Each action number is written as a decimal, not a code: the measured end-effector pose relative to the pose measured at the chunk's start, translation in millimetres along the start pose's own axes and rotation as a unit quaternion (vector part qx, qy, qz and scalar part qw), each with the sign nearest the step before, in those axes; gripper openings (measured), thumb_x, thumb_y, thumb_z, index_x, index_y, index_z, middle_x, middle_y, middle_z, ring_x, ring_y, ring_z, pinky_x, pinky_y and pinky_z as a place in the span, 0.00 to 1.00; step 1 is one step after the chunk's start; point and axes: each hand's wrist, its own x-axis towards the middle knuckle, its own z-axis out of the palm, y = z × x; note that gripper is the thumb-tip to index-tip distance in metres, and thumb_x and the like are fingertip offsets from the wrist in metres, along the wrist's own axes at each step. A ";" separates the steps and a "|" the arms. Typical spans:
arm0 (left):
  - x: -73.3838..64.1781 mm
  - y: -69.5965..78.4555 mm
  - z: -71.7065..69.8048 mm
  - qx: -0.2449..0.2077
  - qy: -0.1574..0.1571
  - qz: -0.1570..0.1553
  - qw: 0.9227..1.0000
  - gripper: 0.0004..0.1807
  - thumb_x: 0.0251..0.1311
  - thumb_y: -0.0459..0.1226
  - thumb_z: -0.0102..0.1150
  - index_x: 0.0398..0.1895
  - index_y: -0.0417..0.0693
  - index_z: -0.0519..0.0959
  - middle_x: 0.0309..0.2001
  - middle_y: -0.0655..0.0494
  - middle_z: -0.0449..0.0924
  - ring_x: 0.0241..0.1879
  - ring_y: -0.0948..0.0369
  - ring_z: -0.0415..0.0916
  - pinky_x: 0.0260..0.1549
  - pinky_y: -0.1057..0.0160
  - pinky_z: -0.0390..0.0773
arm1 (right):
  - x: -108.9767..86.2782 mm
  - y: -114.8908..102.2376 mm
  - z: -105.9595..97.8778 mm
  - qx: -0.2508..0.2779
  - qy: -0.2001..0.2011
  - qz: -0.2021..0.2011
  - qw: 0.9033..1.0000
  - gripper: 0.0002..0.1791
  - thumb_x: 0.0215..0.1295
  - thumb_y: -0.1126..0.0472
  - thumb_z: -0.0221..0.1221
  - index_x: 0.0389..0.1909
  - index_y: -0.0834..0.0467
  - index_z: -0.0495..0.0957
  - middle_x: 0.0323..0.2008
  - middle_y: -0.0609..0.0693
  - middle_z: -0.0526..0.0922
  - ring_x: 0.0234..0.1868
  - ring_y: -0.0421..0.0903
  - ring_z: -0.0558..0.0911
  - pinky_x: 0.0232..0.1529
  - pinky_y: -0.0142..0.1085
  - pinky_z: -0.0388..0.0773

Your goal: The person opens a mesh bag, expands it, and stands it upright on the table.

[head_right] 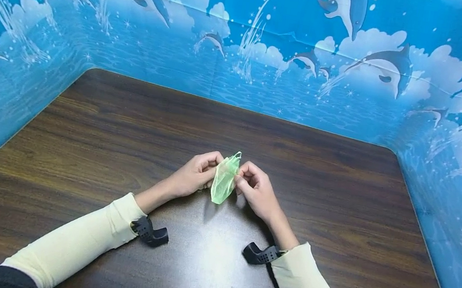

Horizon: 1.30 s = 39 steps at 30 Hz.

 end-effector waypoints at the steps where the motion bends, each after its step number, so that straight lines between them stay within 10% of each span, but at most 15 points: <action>1: 0.3 0.3 -0.6 0.001 0.000 0.001 1.000 0.07 0.78 0.31 0.49 0.40 0.37 0.73 0.27 0.53 0.73 0.20 0.64 0.66 0.19 0.69 0.67 | 0.7 -0.3 0.0 -0.003 0.003 0.000 1.000 0.06 0.70 0.74 0.52 0.31 0.68 0.69 0.21 0.62 0.72 0.23 0.47 0.76 0.27 0.34 0.76; 11: -0.1 0.7 0.2 0.074 -0.061 -0.037 0.995 0.06 0.77 0.39 0.56 0.44 0.46 0.78 0.32 0.51 0.76 0.26 0.61 0.71 0.26 0.68 0.73 | 1.4 -1.2 1.9 -0.047 0.008 0.022 0.999 0.05 0.67 0.74 0.53 0.32 0.65 0.71 0.28 0.43 0.78 0.30 0.35 0.77 0.32 0.28 0.75; 26: 1.9 -1.3 -2.7 0.098 0.013 -0.006 0.995 0.06 0.76 0.36 0.54 0.38 0.45 0.75 0.27 0.59 0.71 0.22 0.64 0.67 0.21 0.69 0.68 | 3.7 -3.1 0.1 -0.033 0.074 0.008 0.997 0.08 0.65 0.75 0.49 0.26 0.67 0.67 0.20 0.65 0.70 0.21 0.47 0.75 0.25 0.32 0.74; 32: -0.1 1.3 0.0 0.086 -0.016 -0.058 0.994 0.11 0.80 0.45 0.50 0.41 0.48 0.76 0.18 0.54 0.68 0.19 0.59 0.66 0.21 0.67 0.67 | 1.5 -1.4 2.3 -0.074 0.049 0.008 0.996 0.07 0.65 0.74 0.52 0.28 0.64 0.69 0.20 0.50 0.73 0.23 0.40 0.74 0.27 0.29 0.72; 39: 1.1 3.6 3.6 0.081 -0.024 -0.045 0.995 0.11 0.77 0.39 0.56 0.34 0.45 0.76 0.28 0.60 0.76 0.26 0.66 0.70 0.29 0.70 0.69 | 0.7 -2.9 3.8 -0.121 0.016 -0.019 0.992 0.09 0.66 0.74 0.55 0.28 0.60 0.70 0.24 0.46 0.75 0.29 0.37 0.76 0.33 0.30 0.72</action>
